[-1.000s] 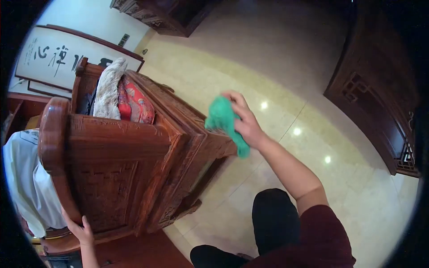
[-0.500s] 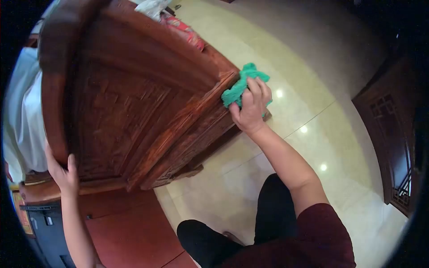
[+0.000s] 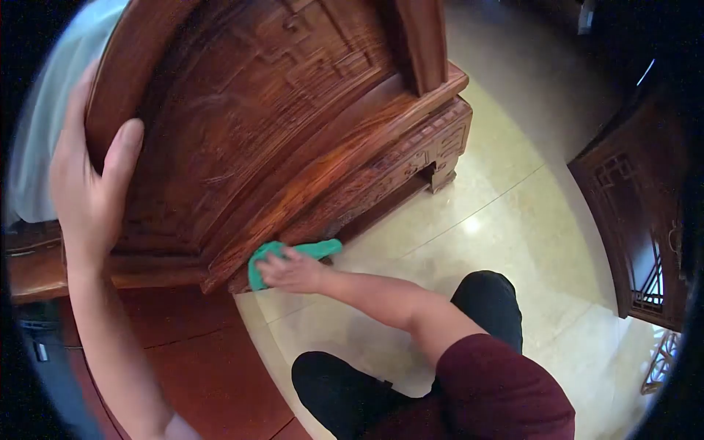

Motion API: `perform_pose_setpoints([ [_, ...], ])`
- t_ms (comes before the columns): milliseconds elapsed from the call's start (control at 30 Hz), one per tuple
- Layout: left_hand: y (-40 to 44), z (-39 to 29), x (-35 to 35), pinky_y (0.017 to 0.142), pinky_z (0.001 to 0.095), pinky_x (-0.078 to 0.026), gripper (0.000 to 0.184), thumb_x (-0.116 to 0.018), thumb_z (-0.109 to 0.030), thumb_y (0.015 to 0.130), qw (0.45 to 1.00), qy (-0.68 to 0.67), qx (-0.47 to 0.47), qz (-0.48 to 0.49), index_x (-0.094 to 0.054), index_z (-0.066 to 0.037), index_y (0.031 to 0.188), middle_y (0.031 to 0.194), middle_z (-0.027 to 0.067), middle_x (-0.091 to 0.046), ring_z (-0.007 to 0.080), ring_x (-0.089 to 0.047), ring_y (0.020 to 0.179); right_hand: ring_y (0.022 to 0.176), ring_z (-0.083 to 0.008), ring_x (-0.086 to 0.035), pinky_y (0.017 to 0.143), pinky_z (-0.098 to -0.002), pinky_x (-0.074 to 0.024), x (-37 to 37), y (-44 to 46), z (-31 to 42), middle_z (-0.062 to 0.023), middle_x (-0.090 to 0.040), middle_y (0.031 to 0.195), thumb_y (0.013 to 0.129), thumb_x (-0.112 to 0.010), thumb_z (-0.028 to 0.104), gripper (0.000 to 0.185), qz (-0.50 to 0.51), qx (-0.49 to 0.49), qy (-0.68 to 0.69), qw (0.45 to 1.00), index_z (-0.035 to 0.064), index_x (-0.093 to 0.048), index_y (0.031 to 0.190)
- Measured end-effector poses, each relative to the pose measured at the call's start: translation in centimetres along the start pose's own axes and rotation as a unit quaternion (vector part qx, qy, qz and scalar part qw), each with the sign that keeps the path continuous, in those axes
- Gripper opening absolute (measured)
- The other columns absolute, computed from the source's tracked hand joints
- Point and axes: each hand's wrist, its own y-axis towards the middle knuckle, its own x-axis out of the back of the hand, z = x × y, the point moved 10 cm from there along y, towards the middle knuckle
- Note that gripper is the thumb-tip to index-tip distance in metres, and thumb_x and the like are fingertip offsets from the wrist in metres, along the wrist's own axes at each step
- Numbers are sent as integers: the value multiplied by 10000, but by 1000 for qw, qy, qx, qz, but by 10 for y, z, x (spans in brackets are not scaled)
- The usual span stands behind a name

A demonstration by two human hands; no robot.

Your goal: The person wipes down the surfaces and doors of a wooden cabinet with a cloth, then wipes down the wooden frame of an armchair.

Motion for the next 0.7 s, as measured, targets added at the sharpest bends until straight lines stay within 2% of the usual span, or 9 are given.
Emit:
perform_pose_setpoints([
  [33, -2, 1, 2, 953, 320, -342, 520, -579, -270, 806, 1000, -1, -8, -11, -457, 10, 1227, 1179, 164, -526, 254, -488, 1112, 1118, -234, -412, 875, -420, -369, -17, 4, 16, -63, -467, 1184, 744, -471, 218, 344, 5, 19, 15, 1000, 115, -499, 1070],
  [133, -3, 10, 1, 1009, 321, -277, 515, -543, -283, 843, 999, 23, -8, 21, -424, -5, 1259, 1276, 142, -457, 247, -412, 1195, 1062, -206, -419, 841, -387, -350, -19, 19, 66, -44, -476, 1130, 712, -480, 213, 302, -81, 182, -63, 978, 124, -535, 995],
  [233, -4, 4, 4, 1010, 320, -277, 514, -542, -287, 845, 999, 31, -36, -6, -422, -7, 1260, 1278, 144, -455, 250, -413, 1197, 1100, -200, -433, 946, -367, -360, -88, 4, 106, -58, -501, 1118, 768, -501, 211, 324, -103, 239, -93, 961, 100, -497, 1072],
  [367, -2, -1, 5, 957, 323, -339, 522, -592, -278, 797, 999, 30, -33, -16, -466, 1, 1219, 1177, 164, -530, 262, -490, 1113, 1144, -168, -425, 988, -320, -336, -100, -49, 89, -69, -503, 1166, 882, -427, 206, 284, -106, 389, -260, 877, 34, -482, 1102],
  [400, -1, -1, 5, 961, 325, -336, 524, -587, -272, 798, 999, 24, -27, -9, -458, 0, 1227, 1185, 164, -524, 264, -485, 1119, 1137, -164, -423, 972, -329, -335, -89, -64, 71, -53, -498, 1165, 868, -434, 213, 277, -98, 407, -283, 863, 66, -485, 1098],
  [500, -1, 4, 1, 978, 335, -318, 532, -562, -243, 807, 1000, -17, 4, 20, -422, -4, 1261, 1230, 161, -489, 268, -457, 1149, 1116, -154, -417, 923, -357, -331, -25, -111, -35, -6, -482, 1164, 825, -456, 232, 272, 1, 374, -219, 901, 161, -494, 1085],
  [567, 0, 6, 0, 982, 336, -311, 534, -555, -239, 811, 1000, -8, 6, 23, -412, -1, 1267, 1242, 159, -478, 267, -446, 1159, 1102, -148, -413, 891, -375, -329, 32, -144, -125, 25, -471, 1163, 797, -470, 245, 282, 92, 299, -144, 939, 224, -500, 1077],
  [667, -2, 10, -4, 999, 339, -286, 545, -543, -234, 818, 999, 20, 11, 32, -387, 3, 1283, 1271, 160, -450, 267, -411, 1193, 1081, -138, -407, 842, -402, -325, 129, -175, -248, 71, -455, 1162, 754, -492, 264, 316, 201, 112, -123, 965, 319, -510, 1064],
  [700, -2, 8, -6, 1003, 339, -281, 547, -540, -235, 820, 999, 23, 13, 34, -382, 4, 1286, 1275, 162, -445, 268, -404, 1199, 1076, -156, -408, 854, -434, -311, 151, -185, -276, 79, -455, 1170, 717, -533, 259, 274, 290, 28, -163, 943, 330, -518, 981],
])
